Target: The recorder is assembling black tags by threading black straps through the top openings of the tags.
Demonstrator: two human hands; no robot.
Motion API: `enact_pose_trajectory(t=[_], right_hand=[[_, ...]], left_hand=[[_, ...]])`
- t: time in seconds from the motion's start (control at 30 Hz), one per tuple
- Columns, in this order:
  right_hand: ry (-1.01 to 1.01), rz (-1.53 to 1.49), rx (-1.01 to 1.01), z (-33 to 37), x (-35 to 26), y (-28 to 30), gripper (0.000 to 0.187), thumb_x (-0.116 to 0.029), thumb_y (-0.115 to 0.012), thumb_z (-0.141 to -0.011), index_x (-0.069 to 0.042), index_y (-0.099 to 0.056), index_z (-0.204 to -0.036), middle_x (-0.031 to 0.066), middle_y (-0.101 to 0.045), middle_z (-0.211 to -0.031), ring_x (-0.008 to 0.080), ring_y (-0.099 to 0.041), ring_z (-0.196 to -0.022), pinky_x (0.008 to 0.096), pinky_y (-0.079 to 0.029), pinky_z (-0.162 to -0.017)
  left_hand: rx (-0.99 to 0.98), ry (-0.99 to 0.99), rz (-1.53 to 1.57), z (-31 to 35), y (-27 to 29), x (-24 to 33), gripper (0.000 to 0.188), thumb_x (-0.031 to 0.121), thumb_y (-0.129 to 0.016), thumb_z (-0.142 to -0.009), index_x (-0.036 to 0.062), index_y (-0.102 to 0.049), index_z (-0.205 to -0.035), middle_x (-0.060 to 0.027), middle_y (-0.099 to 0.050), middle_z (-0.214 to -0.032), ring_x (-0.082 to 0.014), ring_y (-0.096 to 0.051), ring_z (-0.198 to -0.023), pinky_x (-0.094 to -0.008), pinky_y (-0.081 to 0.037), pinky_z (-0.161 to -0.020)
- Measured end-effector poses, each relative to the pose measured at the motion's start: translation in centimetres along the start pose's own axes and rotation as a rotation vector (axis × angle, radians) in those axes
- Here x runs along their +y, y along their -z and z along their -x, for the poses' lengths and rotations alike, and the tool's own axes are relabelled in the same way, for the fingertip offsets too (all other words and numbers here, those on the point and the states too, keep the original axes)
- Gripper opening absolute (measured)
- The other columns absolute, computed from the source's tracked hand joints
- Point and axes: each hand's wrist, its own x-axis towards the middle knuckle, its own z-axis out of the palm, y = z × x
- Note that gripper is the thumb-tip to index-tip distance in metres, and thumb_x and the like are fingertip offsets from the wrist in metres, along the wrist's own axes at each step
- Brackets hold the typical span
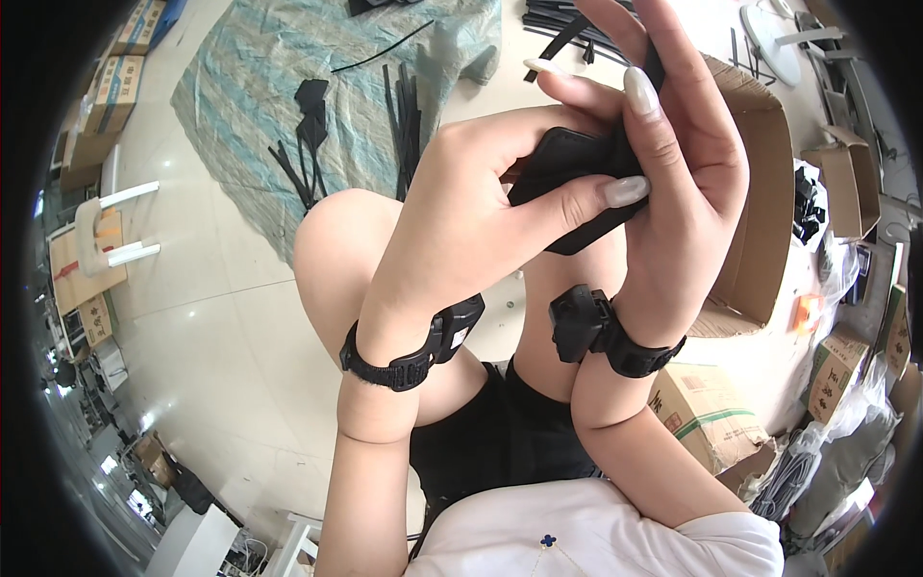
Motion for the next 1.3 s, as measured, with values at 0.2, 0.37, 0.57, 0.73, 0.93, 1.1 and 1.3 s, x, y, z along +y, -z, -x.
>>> enact_pose_trajectory(t=[0.2,0.37,0.57,0.73,0.93,1.1,1.3], right_hand=[[-0.096,-0.013,-0.119,-0.5,-0.1,0.9,0.035,-0.017,-0.04,-0.093,0.007,-0.051,-0.116,0.018,-0.061,-0.103,0.022,-0.061,-0.091,0.0285,-0.046,-0.082],[-0.087,0.037,-0.131,-0.5,-0.1,0.9,0.035,-0.017,-0.04,-0.093,0.007,-0.051,-0.116,0.0181,-0.061,-0.103,0.022,-0.061,-0.091,0.0285,-0.046,-0.082],[-0.099,0.087,-0.182,-0.8,0.0,1.3,0.035,-0.017,-0.04,-0.093,0.007,-0.05,-0.117,0.0181,-0.061,-0.104,0.0221,-0.061,-0.091,0.0286,-0.046,-0.082],[-0.124,0.121,-0.297,-1.1,0.2,1.2,0.035,-0.017,-0.04,-0.093,0.006,-0.05,-0.117,0.0181,-0.061,-0.104,0.0221,-0.061,-0.091,0.0286,-0.046,-0.082],[-0.135,0.167,-0.385,-1.4,0.0,1.6,0.035,-0.017,-0.04,-0.093,0.006,-0.049,-0.118,0.0182,-0.06,-0.104,0.0221,-0.061,-0.091,0.0287,-0.046,-0.082],[-0.13,0.182,-0.357,-1.3,0.2,1.3,0.036,-0.017,-0.04,-0.093,0.006,-0.049,-0.118,0.0182,-0.06,-0.104,0.0222,-0.061,-0.091,0.0287,-0.047,-0.082],[0.076,0.176,0.115,-0.1,-1.4,0.3,0.036,-0.017,-0.04,-0.093,0.006,-0.049,-0.118,0.0182,-0.06,-0.105,0.0222,-0.061,-0.091,0.0287,-0.047,-0.082]], left_hand=[[0.06,-0.118,-0.122,-0.2,0.0,0.2,0.019,0.01,-0.067,-0.078,-0.0052,-0.061,-0.088,-0.0043,-0.062,-0.076,-0.0071,-0.057,-0.07,-0.0185,-0.046,-0.063],[0.144,-0.03,-0.055,0.0,-0.3,0.6,0.019,0.011,-0.068,-0.077,-0.0047,-0.062,-0.085,-0.0027,-0.061,-0.071,-0.0057,-0.054,-0.064,-0.0169,-0.043,-0.059],[0.138,-0.049,-0.038,-0.2,-0.4,0.6,0.017,0.012,-0.067,-0.078,-0.0029,-0.065,-0.085,-0.0049,-0.064,-0.068,-0.006,-0.058,-0.063,-0.0177,-0.046,-0.055],[0.145,-0.029,-0.029,0.1,0.0,0.5,0.017,0.014,-0.067,-0.079,-0.0025,-0.066,-0.085,-0.0038,-0.063,-0.068,-0.005,-0.057,-0.061,-0.0174,-0.045,-0.054],[0.15,-0.009,-0.019,-0.2,0.0,0.5,0.018,0.015,-0.067,-0.079,-0.0024,-0.066,-0.083,-0.0035,-0.063,-0.066,-0.0045,-0.056,-0.061,-0.0172,-0.044,-0.053],[0.152,-0.009,-0.006,-0.2,0.2,-0.1,0.019,0.016,-0.067,-0.079,-0.0024,-0.066,-0.081,-0.0029,-0.062,-0.065,-0.004,-0.055,-0.059,-0.0165,-0.043,-0.051],[0.19,0.082,0.021,-0.6,-0.3,0.3,0.022,0.018,-0.067,-0.079,-0.003,-0.064,-0.075,-0.0009,-0.06,-0.062,-0.0028,-0.054,-0.057,-0.0158,-0.041,-0.049]])
